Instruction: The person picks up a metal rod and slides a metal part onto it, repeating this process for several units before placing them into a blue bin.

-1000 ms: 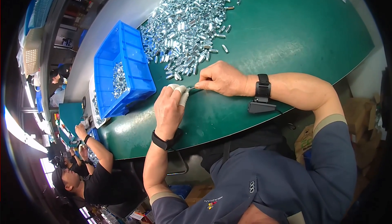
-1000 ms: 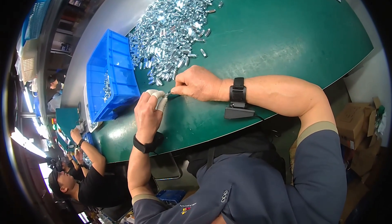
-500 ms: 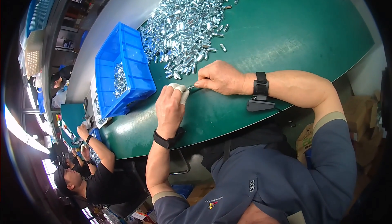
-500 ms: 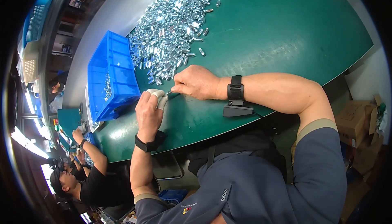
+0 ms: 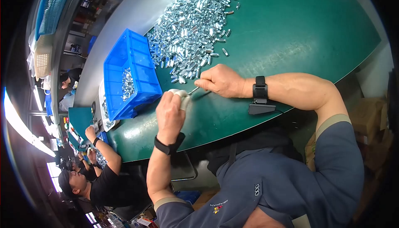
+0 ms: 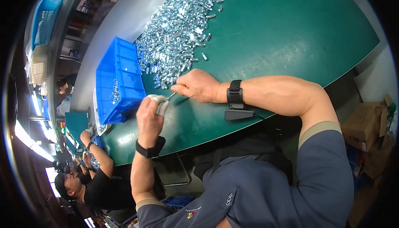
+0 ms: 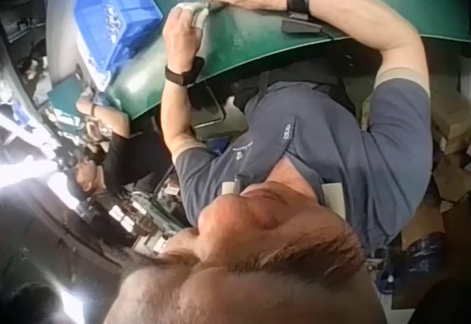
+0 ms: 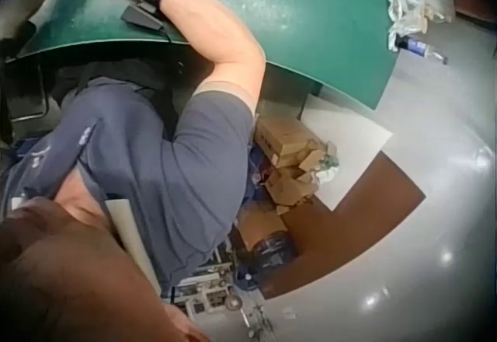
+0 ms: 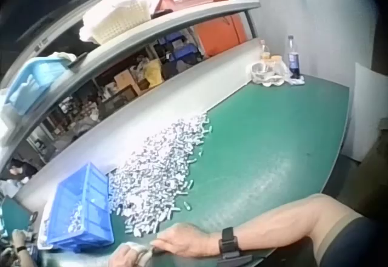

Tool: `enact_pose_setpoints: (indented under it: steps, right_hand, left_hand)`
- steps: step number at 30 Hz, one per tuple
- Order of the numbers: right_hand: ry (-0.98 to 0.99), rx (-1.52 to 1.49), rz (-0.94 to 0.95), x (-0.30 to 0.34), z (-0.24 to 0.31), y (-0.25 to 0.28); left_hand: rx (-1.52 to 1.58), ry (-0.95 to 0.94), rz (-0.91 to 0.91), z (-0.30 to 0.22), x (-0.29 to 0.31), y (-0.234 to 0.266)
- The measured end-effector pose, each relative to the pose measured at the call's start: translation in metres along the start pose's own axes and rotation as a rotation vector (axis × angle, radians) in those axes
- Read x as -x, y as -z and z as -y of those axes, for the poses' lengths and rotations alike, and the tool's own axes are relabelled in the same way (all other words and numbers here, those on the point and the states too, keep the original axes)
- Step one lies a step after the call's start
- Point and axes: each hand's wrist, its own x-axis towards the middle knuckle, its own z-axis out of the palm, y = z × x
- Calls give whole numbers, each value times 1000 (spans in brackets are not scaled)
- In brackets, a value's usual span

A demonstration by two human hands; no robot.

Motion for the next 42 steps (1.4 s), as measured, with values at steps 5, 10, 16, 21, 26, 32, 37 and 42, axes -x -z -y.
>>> enact_pose_setpoints:
  steps: [5,10,16,21,26,32,37,42]
  right_hand:
    - [-169,-190,-46,-3,3,9]
    - [-217,-161,-14,-1,-2,15]
    - [-177,-211,4,-12,2,6]
    - [-273,-246,31,-12,0,-3]
    - [-361,-264,-54,-1,0,4]
    - [-377,-261,-44,-5,-3,2]
    - [-353,-256,-49,-5,-10,4]
    - [-357,-259,-38,-5,-9,4]
  left_hand:
    - [-256,89,-151,41,5,61]
    - [-411,151,-270,72,-23,82]
    - [-147,18,89,58,-26,4]
    - [-79,-5,13,76,-14,-29]
    - [102,1,-145,58,-9,-42]
    - [44,10,-123,45,2,-36]
    - [59,-10,-102,47,0,-38]
    - [284,144,-138,40,9,-35]
